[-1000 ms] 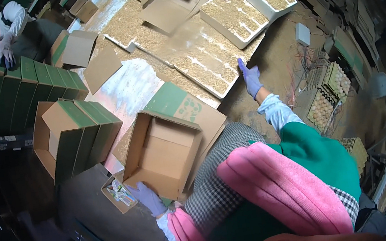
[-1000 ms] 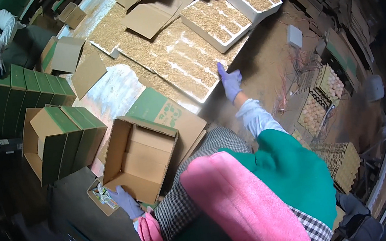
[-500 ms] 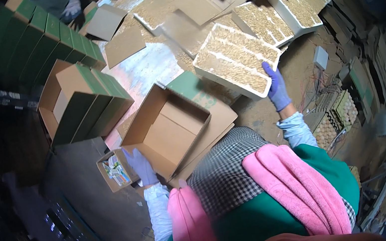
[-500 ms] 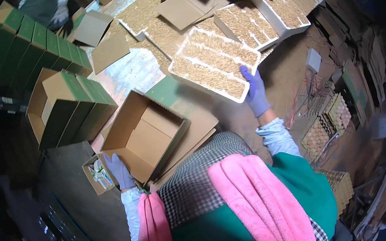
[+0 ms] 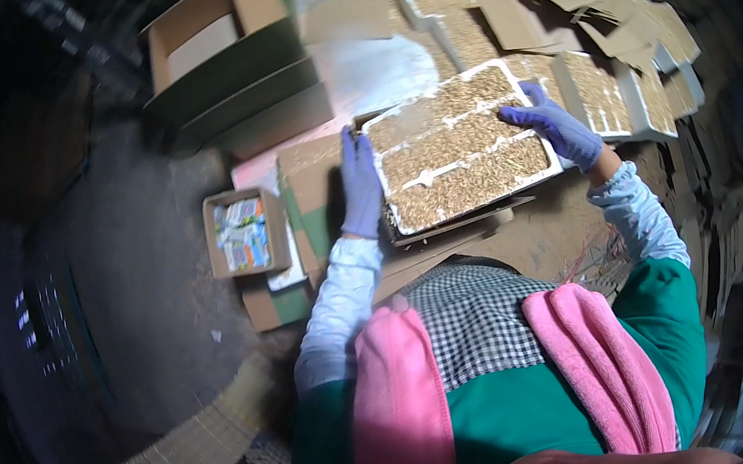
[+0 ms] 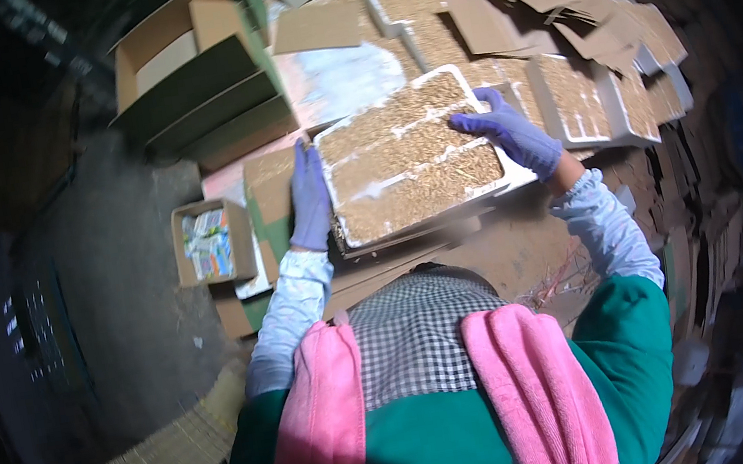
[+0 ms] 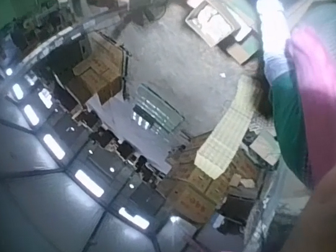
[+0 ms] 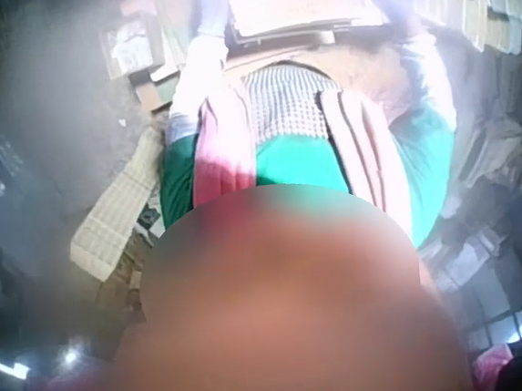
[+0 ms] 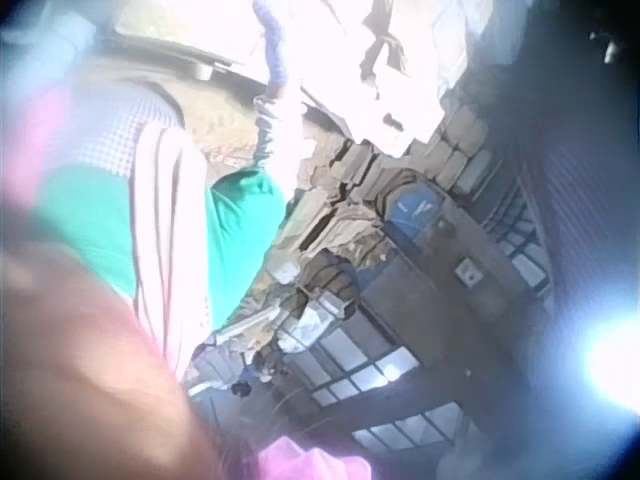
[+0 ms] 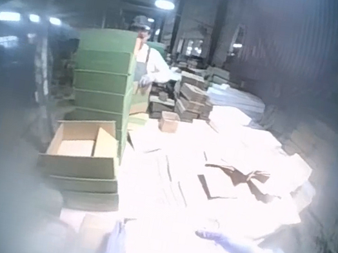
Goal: The person folds several cardboard boxes by hand and stacks them into a pile on a table. The person places a tray of small items into each box before stacking it.
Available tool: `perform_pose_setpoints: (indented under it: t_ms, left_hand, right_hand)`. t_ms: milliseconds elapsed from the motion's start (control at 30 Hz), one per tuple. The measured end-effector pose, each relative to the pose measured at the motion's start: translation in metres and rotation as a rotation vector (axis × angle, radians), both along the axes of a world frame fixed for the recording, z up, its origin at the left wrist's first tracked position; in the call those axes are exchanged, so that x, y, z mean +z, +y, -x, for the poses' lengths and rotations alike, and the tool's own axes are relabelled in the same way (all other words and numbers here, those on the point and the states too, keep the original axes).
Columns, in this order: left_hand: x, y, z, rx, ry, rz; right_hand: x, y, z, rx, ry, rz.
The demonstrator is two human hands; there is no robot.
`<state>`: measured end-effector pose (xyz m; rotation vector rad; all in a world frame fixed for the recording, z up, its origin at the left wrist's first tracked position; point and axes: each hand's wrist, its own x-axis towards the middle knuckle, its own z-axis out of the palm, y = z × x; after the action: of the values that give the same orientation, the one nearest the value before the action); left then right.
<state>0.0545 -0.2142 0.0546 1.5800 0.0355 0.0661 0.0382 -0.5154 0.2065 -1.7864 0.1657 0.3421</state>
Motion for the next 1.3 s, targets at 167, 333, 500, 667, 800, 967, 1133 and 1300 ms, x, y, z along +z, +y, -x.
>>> perform_pose_setpoints:
  t_ms: [167,333,500,667,800,967,1133,1300]
  left_hand:
    - [-0.014,0.041,0.011,0.005,-0.235,-0.359]
    - [0.020,0.174,0.030,0.348,0.147,-0.777]
    - [-0.038,0.227,0.014,0.128,0.201,-1.398]
    - [-0.060,0.233,0.002,0.128,0.325,-1.645]
    - [-0.003,0.212,0.008,0.272,0.239,-1.458]
    - [0.129,0.060,0.025,0.456,-0.096,-0.852]
    - [0.120,-0.096,0.014,-0.455,-0.070,-1.231]
    - [0.111,-0.071,0.036,-0.193,-0.154,-1.017]
  right_hand:
    - [-0.058,0.014,-0.019,0.128,-0.009,0.028]
    - [-0.090,0.005,-0.028,0.383,-0.078,0.698]
    - [-0.083,0.049,-0.022,0.462,-0.286,1.366]
    - [-0.106,0.053,-0.053,1.063,-0.221,1.554]
    - [-0.113,0.045,-0.058,0.940,-0.233,1.213]
    - [-0.074,-0.047,-0.154,0.029,-0.491,0.751]
    - [-0.182,-0.141,-0.262,-0.393,-0.356,1.345]
    - [-0.118,-0.157,-0.234,-0.141,-0.200,1.010]
